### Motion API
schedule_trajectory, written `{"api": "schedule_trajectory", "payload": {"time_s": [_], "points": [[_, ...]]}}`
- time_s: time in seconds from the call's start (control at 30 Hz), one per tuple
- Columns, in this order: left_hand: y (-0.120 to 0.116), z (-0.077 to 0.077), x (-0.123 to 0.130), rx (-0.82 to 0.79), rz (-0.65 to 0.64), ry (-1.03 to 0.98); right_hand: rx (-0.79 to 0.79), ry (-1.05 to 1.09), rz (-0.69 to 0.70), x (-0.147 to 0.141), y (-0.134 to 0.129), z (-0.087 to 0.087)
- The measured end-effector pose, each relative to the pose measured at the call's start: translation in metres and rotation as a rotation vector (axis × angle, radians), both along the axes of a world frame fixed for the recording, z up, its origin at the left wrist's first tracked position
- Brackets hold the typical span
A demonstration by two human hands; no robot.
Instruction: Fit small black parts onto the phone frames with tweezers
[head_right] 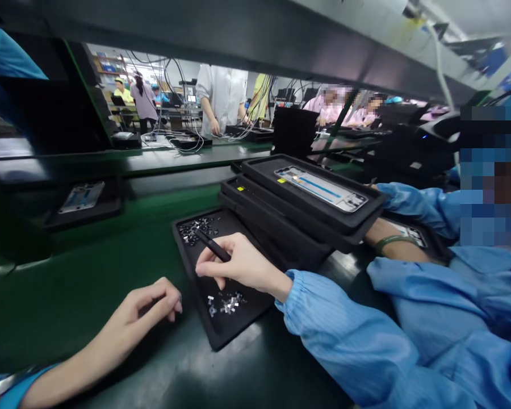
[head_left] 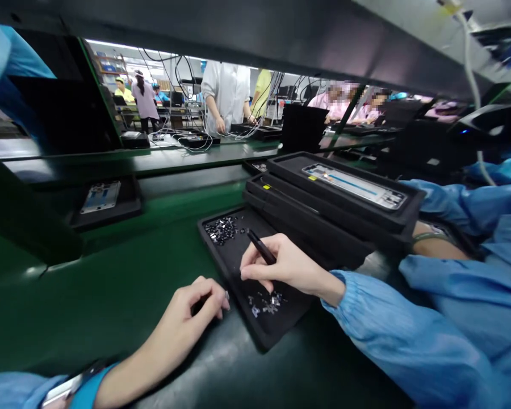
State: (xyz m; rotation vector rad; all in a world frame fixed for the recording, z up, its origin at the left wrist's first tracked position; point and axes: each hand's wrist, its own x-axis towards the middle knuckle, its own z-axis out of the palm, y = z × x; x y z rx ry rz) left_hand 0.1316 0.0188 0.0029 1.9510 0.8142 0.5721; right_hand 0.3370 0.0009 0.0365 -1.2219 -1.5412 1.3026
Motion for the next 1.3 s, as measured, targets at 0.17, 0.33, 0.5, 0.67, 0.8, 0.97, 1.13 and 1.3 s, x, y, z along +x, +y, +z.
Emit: {"api": "schedule_trajectory", "payload": {"time_s": [0.17, 0.33, 0.5, 0.67, 0.8, 0.97, 1.13, 1.3], "points": [[0.006, 0.006, 0.007, -0.056, 0.053, -0.047, -0.071, 0.039, 0.01, -0.01, -0.004, -0.001], [0.008, 0.001, 0.008, -0.096, 0.021, -0.069, -0.06, -0.002, 0.028, -0.013, -0.003, -0.006], [0.007, -0.003, 0.007, -0.099, 0.008, -0.074, -0.027, 0.0, 0.017, -0.016, -0.005, -0.009], [0.008, -0.004, 0.01, -0.09, 0.003, -0.063, -0.015, -0.016, -0.035, -0.017, -0.006, -0.011], [0.008, -0.005, 0.01, -0.074, -0.001, -0.062, -0.018, -0.041, -0.017, -0.016, -0.006, -0.012], [0.01, -0.006, 0.01, -0.071, -0.013, -0.044, 0.112, -0.128, -0.014, -0.018, -0.009, -0.011], [0.011, -0.005, 0.011, -0.081, -0.025, -0.064, 0.211, -0.208, -0.018, -0.018, -0.01, -0.012], [0.01, -0.005, 0.01, -0.076, -0.028, -0.059, 0.229, -0.247, -0.007, -0.018, -0.01, -0.014]]}}
